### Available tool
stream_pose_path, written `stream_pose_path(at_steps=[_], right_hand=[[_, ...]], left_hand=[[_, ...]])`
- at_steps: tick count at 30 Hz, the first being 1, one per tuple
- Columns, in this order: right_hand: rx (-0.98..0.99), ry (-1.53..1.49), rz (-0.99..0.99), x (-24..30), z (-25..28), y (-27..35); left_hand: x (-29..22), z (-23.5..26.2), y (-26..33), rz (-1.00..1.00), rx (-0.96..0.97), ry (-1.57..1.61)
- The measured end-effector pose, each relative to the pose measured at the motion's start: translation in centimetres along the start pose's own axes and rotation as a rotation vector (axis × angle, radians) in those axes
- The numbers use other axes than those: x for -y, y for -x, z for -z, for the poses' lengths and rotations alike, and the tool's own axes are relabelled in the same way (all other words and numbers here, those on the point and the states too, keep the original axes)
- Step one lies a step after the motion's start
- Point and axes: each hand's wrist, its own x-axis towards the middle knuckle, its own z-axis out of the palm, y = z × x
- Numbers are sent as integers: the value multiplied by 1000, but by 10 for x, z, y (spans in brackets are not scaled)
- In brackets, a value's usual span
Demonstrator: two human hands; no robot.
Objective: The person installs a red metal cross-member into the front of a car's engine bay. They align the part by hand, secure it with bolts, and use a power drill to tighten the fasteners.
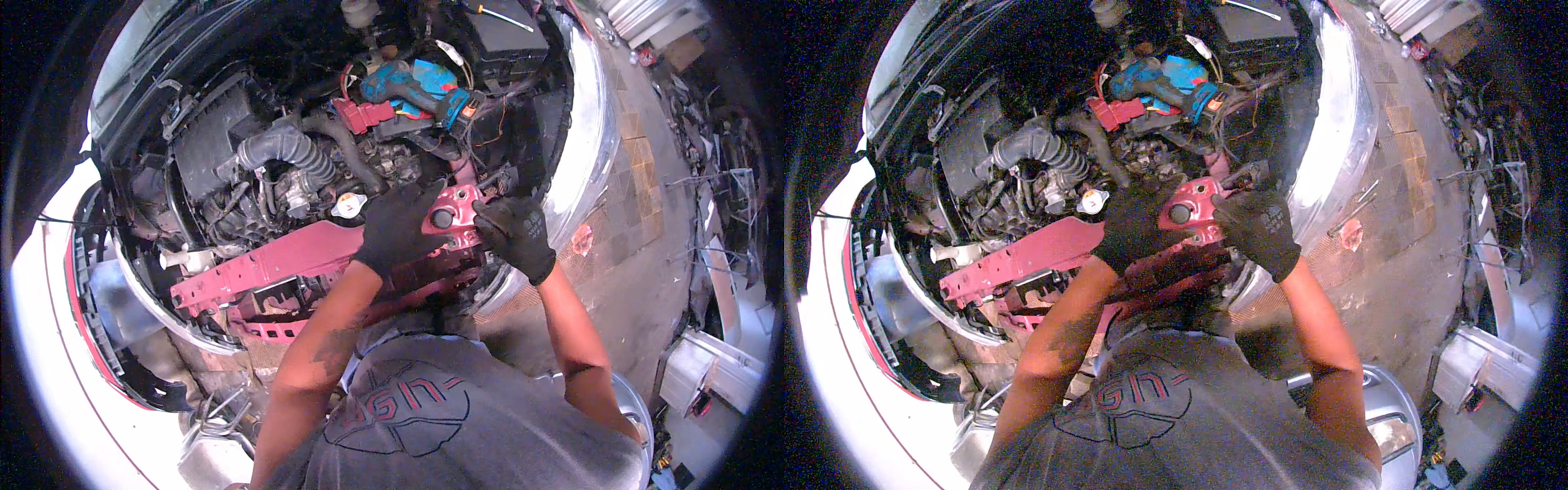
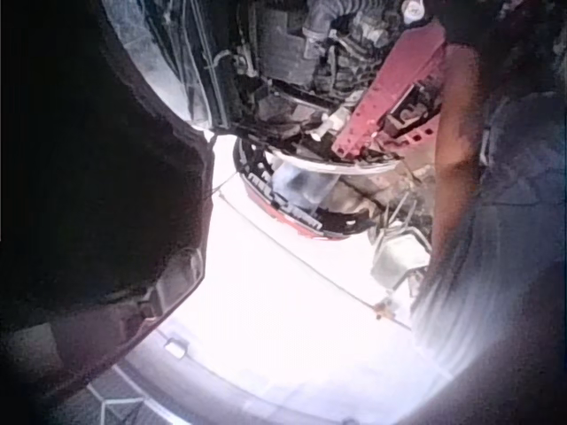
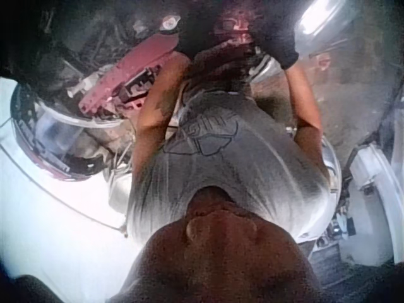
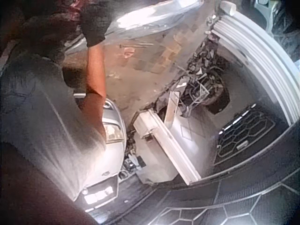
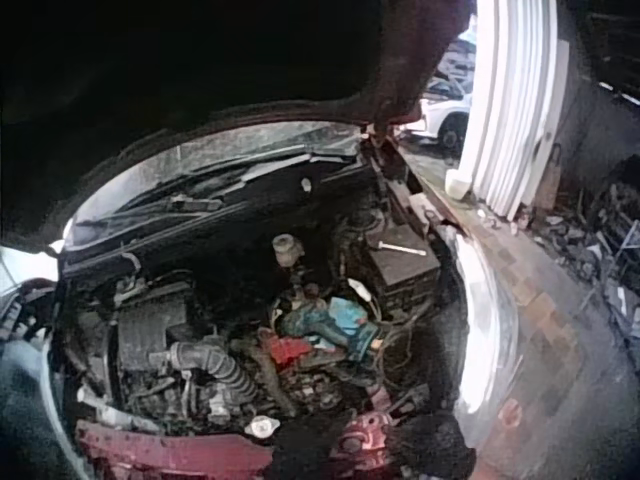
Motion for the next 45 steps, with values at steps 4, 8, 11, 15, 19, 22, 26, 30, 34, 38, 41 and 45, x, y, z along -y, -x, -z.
stream_pose_path(at_steps=[4,8,11,15,19,22,26,30,34,38,41,45], right_hand=[[11,-10,9,0,1,0],[-2,-16,60,-9,4,5],[74,13,101,-16,8,11],[142,-13,68,-16,8,10],[100,-69,21,-11,11,2],[129,-36,48,-11,12,2],[183,24,57,-14,11,4],[143,-9,53,-14,9,6],[157,-23,81,-15,13,2],[112,-196,-371,8,21,-15],[71,-198,-384,6,27,-25],[54,-176,-243,-5,29,-39]], left_hand=[[-1,2,-2,35,30,78],[-3,-13,-5,-1,-44,4],[-10,-13,-7,31,-15,102],[-10,-12,-8,19,-83,96],[-8,-17,-7,12,-74,60],[-9,-15,-7,-12,-141,86],[-10,-15,-10,9,-166,73],[-9,-17,-8,31,-104,51],[-11,-11,-8,7,-94,10],[-9,-14,-6,-2,-128,20],[-8,-13,-7,-34,-213,71],[-7,-16,-8,9,-142,103]])
